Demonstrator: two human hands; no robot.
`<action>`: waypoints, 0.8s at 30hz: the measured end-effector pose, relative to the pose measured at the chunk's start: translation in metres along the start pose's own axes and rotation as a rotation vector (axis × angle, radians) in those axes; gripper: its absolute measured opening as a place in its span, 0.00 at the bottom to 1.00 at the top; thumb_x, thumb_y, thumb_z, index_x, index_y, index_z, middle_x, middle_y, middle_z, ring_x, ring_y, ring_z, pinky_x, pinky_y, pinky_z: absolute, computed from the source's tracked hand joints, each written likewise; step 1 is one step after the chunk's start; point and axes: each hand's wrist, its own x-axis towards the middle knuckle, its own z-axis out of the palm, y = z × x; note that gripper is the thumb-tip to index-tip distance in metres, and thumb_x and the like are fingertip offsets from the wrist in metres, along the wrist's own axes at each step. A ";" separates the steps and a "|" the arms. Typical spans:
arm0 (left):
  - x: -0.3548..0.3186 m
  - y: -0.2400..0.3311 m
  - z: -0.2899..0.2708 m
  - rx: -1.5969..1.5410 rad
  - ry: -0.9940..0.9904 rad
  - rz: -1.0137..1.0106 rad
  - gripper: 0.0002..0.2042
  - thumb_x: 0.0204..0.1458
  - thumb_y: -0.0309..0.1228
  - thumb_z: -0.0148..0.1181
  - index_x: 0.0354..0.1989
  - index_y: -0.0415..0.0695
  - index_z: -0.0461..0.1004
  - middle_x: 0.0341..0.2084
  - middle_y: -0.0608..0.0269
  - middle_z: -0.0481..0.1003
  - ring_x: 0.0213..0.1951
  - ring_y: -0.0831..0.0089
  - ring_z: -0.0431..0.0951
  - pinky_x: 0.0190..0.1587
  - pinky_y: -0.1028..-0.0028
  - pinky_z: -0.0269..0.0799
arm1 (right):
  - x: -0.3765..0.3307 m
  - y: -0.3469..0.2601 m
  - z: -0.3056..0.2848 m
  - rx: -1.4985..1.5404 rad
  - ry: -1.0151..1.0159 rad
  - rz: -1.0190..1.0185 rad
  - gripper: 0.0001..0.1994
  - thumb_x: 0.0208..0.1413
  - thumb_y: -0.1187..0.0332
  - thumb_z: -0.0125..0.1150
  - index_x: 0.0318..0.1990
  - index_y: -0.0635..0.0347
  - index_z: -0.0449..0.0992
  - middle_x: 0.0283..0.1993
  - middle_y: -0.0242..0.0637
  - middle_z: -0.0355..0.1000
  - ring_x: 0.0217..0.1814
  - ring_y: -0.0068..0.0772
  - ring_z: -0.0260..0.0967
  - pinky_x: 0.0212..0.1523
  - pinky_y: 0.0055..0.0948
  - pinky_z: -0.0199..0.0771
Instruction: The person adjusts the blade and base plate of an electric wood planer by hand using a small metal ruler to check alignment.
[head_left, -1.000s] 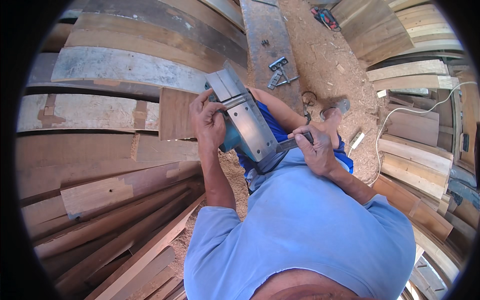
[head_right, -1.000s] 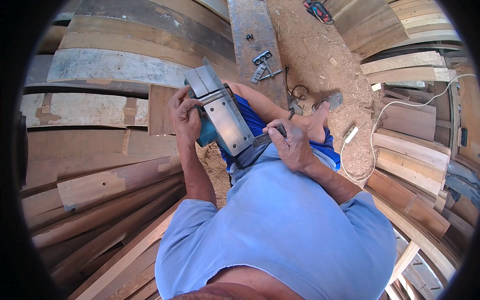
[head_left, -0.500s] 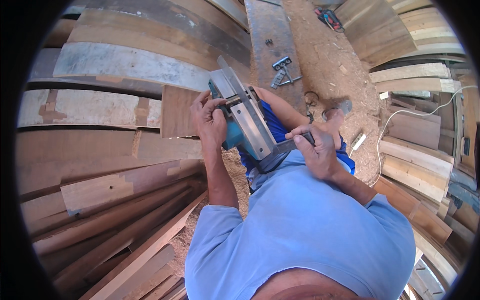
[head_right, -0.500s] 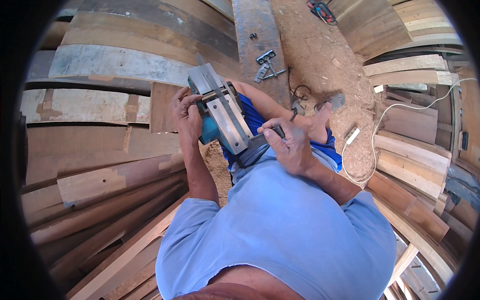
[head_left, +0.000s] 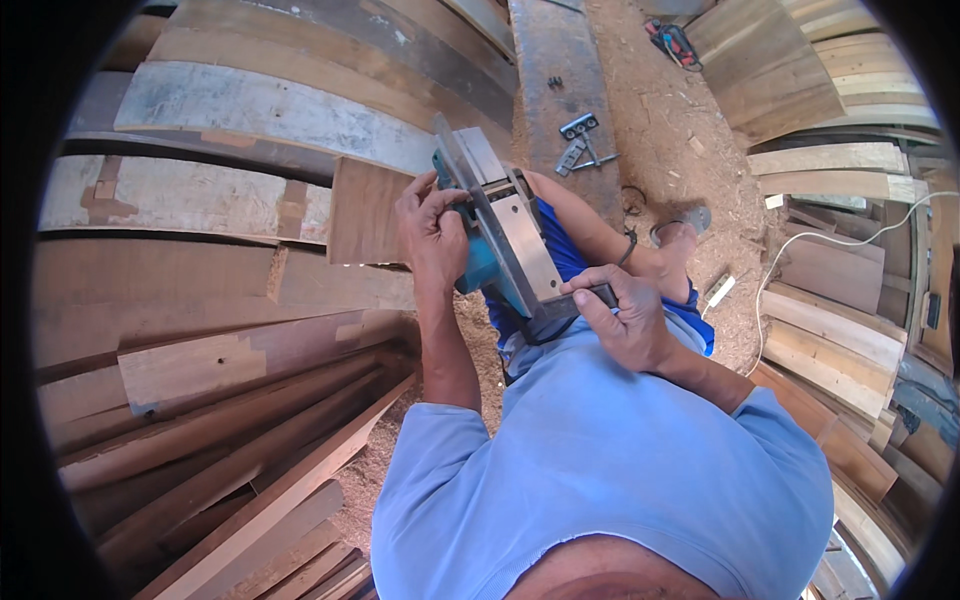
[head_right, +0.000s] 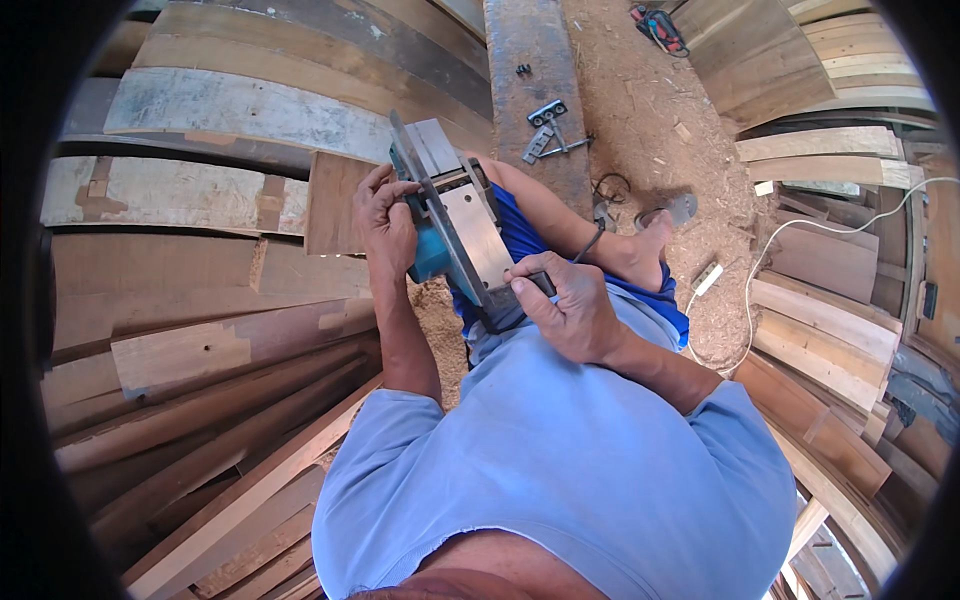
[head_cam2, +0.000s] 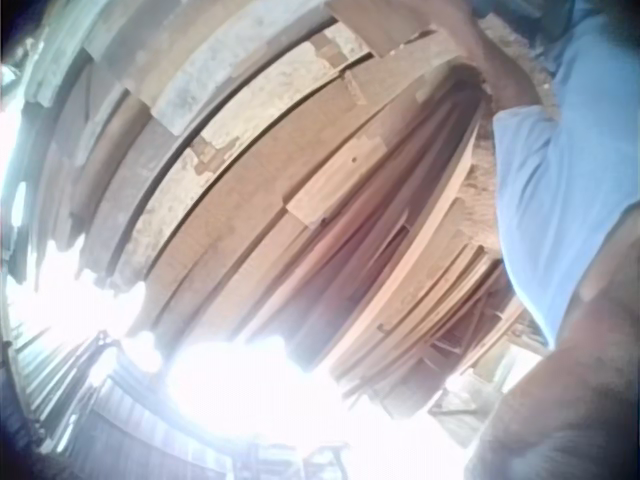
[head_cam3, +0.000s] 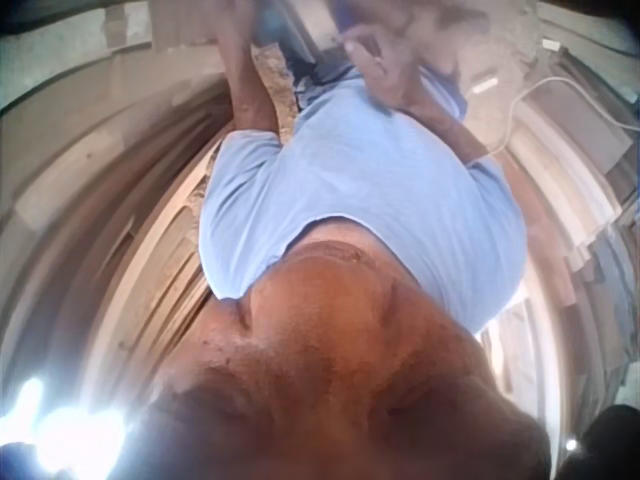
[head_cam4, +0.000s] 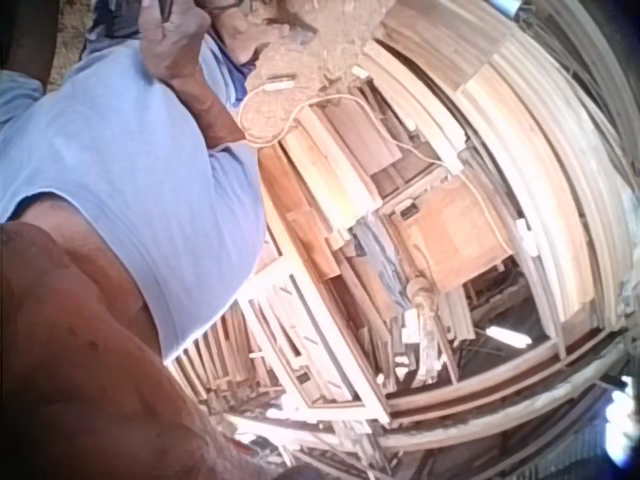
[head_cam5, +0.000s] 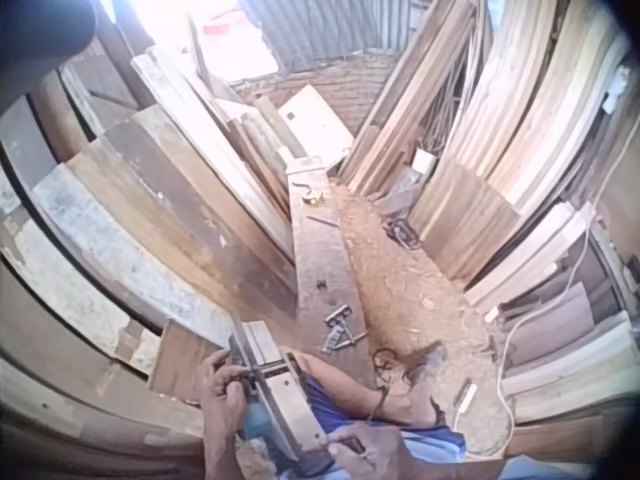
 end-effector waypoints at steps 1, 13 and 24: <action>0.000 0.000 0.000 -0.010 0.002 0.002 0.17 0.46 0.18 0.51 0.39 0.44 0.86 0.59 0.43 0.75 0.59 0.50 0.73 0.64 0.56 0.70 | 0.000 -0.001 0.000 -0.014 -0.010 0.006 0.07 0.67 0.73 0.61 0.47 0.66 0.77 0.37 0.40 0.82 0.35 0.25 0.79 0.40 0.27 0.78; 0.001 -0.002 0.000 -0.060 -0.016 0.021 0.18 0.45 0.17 0.50 0.38 0.43 0.86 0.58 0.44 0.76 0.59 0.51 0.74 0.64 0.58 0.70 | 0.001 0.001 0.000 -0.055 -0.004 -0.042 0.07 0.67 0.72 0.59 0.46 0.66 0.76 0.35 0.42 0.81 0.32 0.29 0.78 0.37 0.30 0.78; 0.001 -0.001 -0.001 -0.073 -0.022 0.011 0.17 0.46 0.17 0.50 0.38 0.43 0.86 0.58 0.45 0.76 0.59 0.52 0.74 0.64 0.58 0.71 | 0.002 0.000 -0.004 -0.080 -0.022 -0.040 0.08 0.68 0.71 0.59 0.47 0.68 0.77 0.38 0.45 0.82 0.37 0.34 0.81 0.42 0.32 0.79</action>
